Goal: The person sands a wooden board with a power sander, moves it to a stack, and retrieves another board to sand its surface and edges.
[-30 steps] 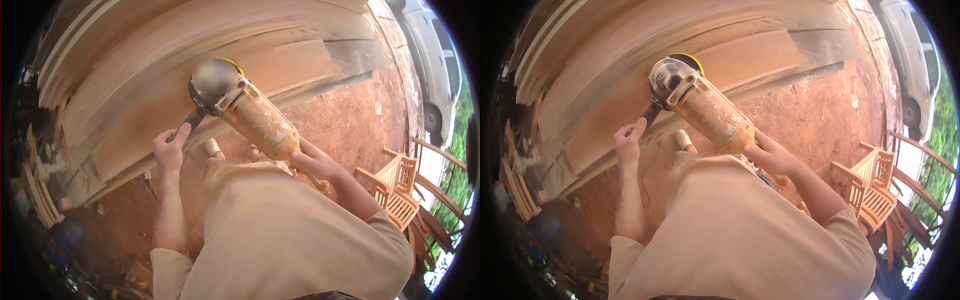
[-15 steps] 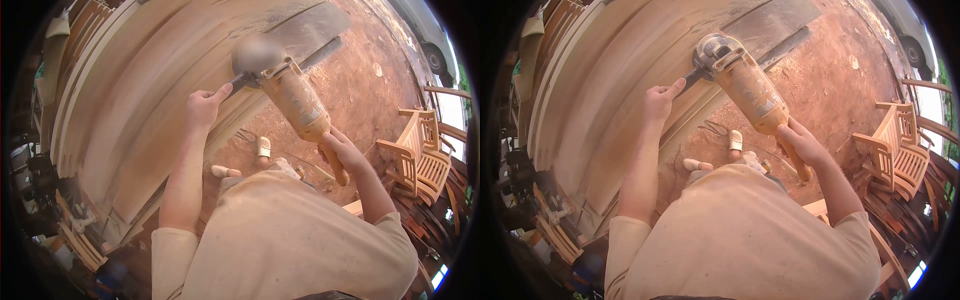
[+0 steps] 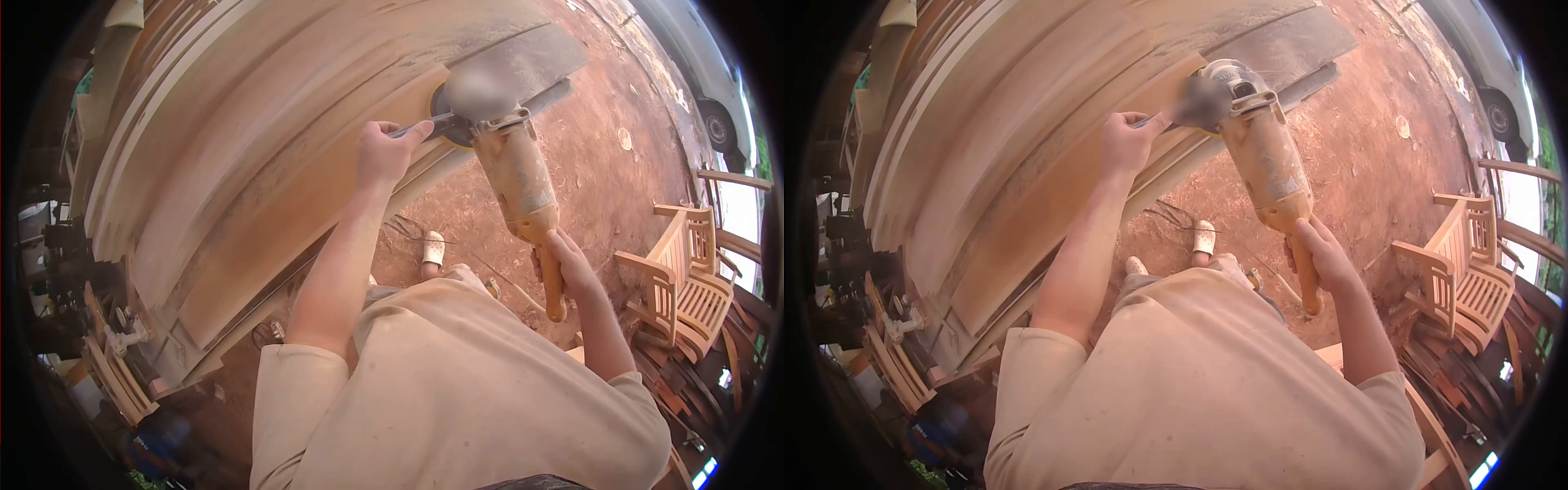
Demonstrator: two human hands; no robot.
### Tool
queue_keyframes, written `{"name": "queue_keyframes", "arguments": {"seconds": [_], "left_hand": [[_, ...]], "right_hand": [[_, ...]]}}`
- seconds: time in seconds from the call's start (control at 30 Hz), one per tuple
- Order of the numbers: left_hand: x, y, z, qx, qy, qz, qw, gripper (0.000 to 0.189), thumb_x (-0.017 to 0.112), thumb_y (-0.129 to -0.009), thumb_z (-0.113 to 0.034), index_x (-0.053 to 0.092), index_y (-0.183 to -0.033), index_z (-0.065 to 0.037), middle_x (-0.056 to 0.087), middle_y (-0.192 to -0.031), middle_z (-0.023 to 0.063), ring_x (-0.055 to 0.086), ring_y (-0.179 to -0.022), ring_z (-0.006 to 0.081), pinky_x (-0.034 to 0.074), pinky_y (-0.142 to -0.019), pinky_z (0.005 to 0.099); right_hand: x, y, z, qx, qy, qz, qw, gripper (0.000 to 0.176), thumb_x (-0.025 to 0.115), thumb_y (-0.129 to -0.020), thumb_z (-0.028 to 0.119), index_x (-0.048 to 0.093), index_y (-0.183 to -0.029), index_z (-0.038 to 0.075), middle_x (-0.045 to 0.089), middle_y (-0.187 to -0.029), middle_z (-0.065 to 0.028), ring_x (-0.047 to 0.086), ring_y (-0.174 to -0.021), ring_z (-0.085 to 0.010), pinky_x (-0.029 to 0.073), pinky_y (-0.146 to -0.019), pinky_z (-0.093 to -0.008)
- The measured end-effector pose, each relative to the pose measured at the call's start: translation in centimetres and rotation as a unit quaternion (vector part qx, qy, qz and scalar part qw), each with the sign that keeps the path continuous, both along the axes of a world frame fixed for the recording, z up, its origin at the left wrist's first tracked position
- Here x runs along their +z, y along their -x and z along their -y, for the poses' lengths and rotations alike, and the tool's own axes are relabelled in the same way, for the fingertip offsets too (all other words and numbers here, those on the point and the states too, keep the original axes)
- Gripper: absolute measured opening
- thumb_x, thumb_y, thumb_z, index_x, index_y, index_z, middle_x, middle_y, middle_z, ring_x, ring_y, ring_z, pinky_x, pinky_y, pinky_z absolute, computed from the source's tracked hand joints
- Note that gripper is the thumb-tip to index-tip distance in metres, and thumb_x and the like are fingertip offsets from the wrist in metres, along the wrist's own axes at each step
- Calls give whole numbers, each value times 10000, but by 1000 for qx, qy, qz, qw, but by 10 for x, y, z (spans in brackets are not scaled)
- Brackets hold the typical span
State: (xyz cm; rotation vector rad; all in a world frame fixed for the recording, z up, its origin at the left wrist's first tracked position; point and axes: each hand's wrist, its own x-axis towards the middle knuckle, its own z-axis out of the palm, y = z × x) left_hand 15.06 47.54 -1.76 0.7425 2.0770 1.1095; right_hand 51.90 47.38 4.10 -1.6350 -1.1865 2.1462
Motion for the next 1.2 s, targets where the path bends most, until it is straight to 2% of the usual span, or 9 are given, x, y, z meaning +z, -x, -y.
{"name": "queue_keyframes", "arguments": {"seconds": [0.07, 0.23, 0.4, 0.5, 0.7, 0.77, 0.83, 1.03, 1.2], "left_hand": [[-15, 7, 35, 72, -56, -22, 996, 666, 942, -738, -468, 693, -1050, 64, 729, -1008, 154, 694, -929, 216, 553, -846, 346], [-8, 30, 144, 146, -67, -29, 987, 603, 935, -770, -423, 690, -1052, 49, 721, -1005, 126, 683, -913, 184, 549, -820, 320], [-17, 47, 259, 282, -125, 30, 951, 426, 939, -804, -252, 684, -1015, 17, 698, -956, 70, 661, -817, 131, 542, -764, 267], [-23, 40, 317, 383, -144, 25, 912, 525, 957, -765, -319, 662, -1037, 20, 677, -989, 82, 648, -862, 160, 542, -778, 302], [-17, 59, 414, 517, -143, -17, 844, 492, 961, -761, -302, 662, -998, 8, 681, -936, 70, 641, -833, 148, 538, -753, 300], [-20, 79, 452, 539, -135, -19, 831, 487, 962, -761, -304, 664, -979, 13, 685, -910, 71, 642, -823, 146, 538, -746, 302], [-14, 95, 483, 559, -143, -17, 817, 490, 961, -761, -311, 666, -967, 22, 693, -918, 84, 652, -835, 153, 541, -754, 301], [-29, 138, 563, 600, -138, -35, 787, 533, 963, -746, -352, 684, -982, 35, 716, -944, 106, 671, -827, 173, 544, -784, 305], [-35, 157, 618, 612, -156, -31, 775, 433, 943, -781, -312, 721, -931, 28, 731, -876, 77, 671, -783, 149, 527, -771, 278]], "right_hand": [[-1, 12, 20, 33, -18, -12, 999, 455, 524, -1080, 414, 514, -1367, 61, 582, -949, -51, 578, -783, -148, 511, -670, -322], [0, 45, 55, 138, -1, -41, 990, 530, 546, -1067, 394, 458, -1470, 61, 556, -990, -32, 561, -841, -133, 513, -749, -327], [1, 95, 89, 263, 36, -35, 963, 594, 566, -1056, 362, 413, -1526, 33, 574, -1070, -35, 560, -897, -132, 512, -785, -317], [-20, 113, 99, 317, 44, -55, 946, 613, 559, -1063, 323, 374, -1576, 43, 574, -1127, -23, 557, -940, -124, 511, -799, -309], [-19, 192, 129, 416, 101, -57, 902, 585, 530, -1084, 286, 363, -1600, 68, 575, -1144, -16, 562, -952, -113, 509, -806, -290], [-15, 234, 153, 451, 101, -30, 886, 580, 530, -1086, 288, 366, -1598, 72, 579, -1128, -18, 569, -949, -116, 511, -807, -288], [-11, 268, 180, 469, 53, 0, 882, 538, 535, -1089, 365, 437, -1521, 60, 591, -952, -47, 591, -834, -149, 515, -723, -311], [-18, 338, 233, 554, 10, -19, 832, 478, 534, -1091, 374, 494, -1456, 69, 582, -987, -45, 589, -886, -153, 526, -740, -334], [-11, 384, 271, 610, 11, -18, 792, 545, 509, -1088, 416, 454, -1520, 89, 581, -1039, -28, 573, -928, -132, 528, -811, -328]]}}
